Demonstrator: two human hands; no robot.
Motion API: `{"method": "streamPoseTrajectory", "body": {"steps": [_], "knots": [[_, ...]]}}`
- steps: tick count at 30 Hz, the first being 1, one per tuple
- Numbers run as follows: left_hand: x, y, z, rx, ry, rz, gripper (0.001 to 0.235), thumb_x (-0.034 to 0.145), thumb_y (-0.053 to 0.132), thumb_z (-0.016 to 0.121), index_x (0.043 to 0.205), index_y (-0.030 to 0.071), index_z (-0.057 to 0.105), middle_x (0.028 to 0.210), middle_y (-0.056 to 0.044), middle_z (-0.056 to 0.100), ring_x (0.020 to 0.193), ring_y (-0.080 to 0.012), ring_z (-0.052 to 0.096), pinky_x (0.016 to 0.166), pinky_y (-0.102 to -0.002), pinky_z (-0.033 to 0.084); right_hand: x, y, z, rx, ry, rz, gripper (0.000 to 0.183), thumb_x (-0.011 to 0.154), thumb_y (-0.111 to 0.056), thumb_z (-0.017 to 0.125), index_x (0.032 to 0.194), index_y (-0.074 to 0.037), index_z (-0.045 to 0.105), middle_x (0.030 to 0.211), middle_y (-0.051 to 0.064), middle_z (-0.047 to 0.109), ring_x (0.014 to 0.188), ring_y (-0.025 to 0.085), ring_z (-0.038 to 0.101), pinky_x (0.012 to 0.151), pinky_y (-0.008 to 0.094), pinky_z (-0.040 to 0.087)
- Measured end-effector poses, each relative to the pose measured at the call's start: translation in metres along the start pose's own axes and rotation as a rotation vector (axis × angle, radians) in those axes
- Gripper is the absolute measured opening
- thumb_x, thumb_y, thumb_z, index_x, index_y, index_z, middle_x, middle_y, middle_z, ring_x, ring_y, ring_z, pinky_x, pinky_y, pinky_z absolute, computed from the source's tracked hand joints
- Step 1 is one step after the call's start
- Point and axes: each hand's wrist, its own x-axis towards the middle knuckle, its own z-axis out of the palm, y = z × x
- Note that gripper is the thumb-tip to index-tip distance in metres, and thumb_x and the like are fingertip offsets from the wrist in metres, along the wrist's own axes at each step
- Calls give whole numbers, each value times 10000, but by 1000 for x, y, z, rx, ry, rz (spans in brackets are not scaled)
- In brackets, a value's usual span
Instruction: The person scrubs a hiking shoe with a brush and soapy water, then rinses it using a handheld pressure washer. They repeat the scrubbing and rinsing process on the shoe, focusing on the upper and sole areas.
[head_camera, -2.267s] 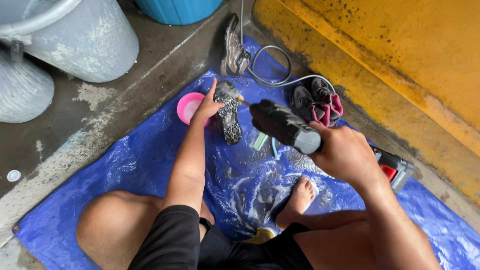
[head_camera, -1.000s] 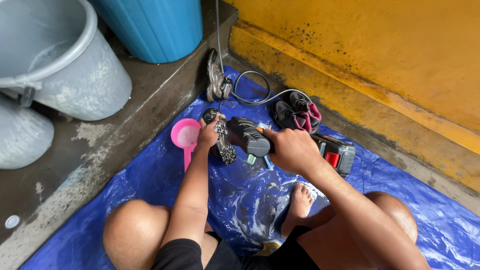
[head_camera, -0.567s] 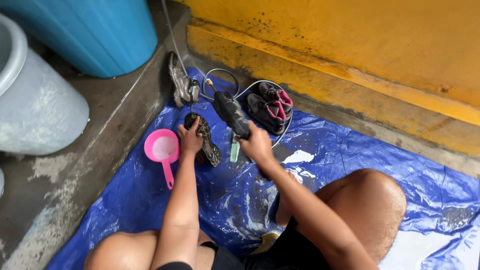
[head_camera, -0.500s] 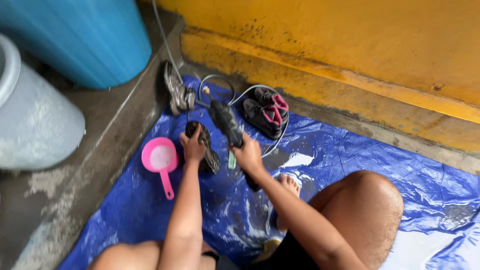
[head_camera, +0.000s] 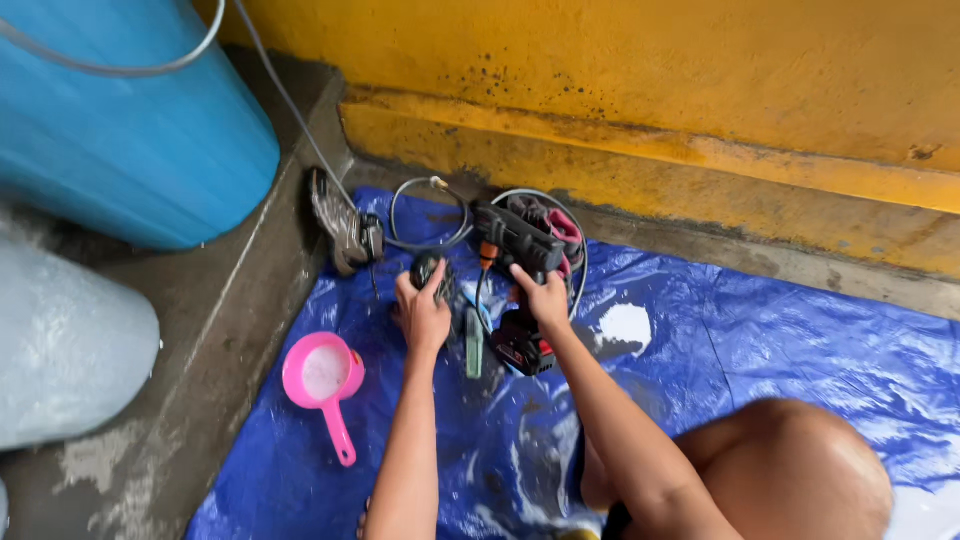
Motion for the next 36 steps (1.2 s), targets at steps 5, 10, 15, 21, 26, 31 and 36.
{"method": "streamPoseTrajectory", "body": {"steps": [5, 10, 15, 21, 26, 31, 36], "knots": [[15, -6, 37, -63, 6, 32, 781, 897, 85, 739, 1577, 453, 628, 1466, -100, 449, 1444, -364, 486, 1123, -566, 514, 89, 64, 17, 530, -56, 156, 337, 983, -249, 876, 1106, -18, 664, 747, 269, 755, 611, 313, 789, 574, 427, 675], [33, -20, 52, -78, 13, 135, 821, 838, 43, 753, 1572, 394, 646, 1456, -187, 473, 1432, -454, 502, 1212, -564, 454, 133, 59, 19, 488, -71, 136, 358, 975, -236, 892, 1087, 3, 650, 757, 289, 756, 601, 313, 791, 550, 440, 677], [29, -47, 58, -103, 59, 123, 839, 810, 97, 768, 1554, 466, 649, 1459, -169, 484, 1400, -438, 526, 1231, -539, 426, 157, 13, -16, 100, -17, 153, 372, 958, -288, 886, 1113, 8, 721, 777, 261, 767, 622, 310, 803, 554, 474, 679], [28, -48, 60, -124, 113, 181, 852, 790, 99, 787, 1554, 450, 655, 1441, -154, 501, 1341, -412, 559, 1208, -510, 449, 221, 45, -25, -293, 88, 211, 736, 865, -685, 895, 1208, -49, 753, 1147, 212, 795, 1177, 392, 761, 1024, 549, 602], [28, -28, 65, -110, 90, 234, 837, 798, 83, 767, 1548, 441, 664, 1433, -152, 514, 1341, -417, 568, 1185, -530, 465, 211, 32, -28, -684, 116, 112, 830, 968, -809, 687, 1210, -16, 718, 1230, 229, 771, 1186, 431, 757, 1038, 571, 596], [21, -47, 59, -73, 62, 232, 859, 808, 106, 775, 1570, 474, 628, 1453, -144, 510, 1344, -426, 563, 1197, -539, 464, 197, 18, -37, -854, 17, 46, 973, 1025, -866, 494, 1239, 60, 706, 1306, 258, 720, 1191, 503, 737, 1029, 608, 588], [12, -58, 48, -92, 75, 228, 878, 794, 115, 824, 1573, 472, 633, 1363, -155, 580, 1296, -417, 602, 1167, -527, 468, 162, 21, -55, -652, 83, 24, 873, 874, -707, 850, 1240, 48, 608, 1368, 239, 589, 1208, 537, 696, 1070, 659, 562]]}}
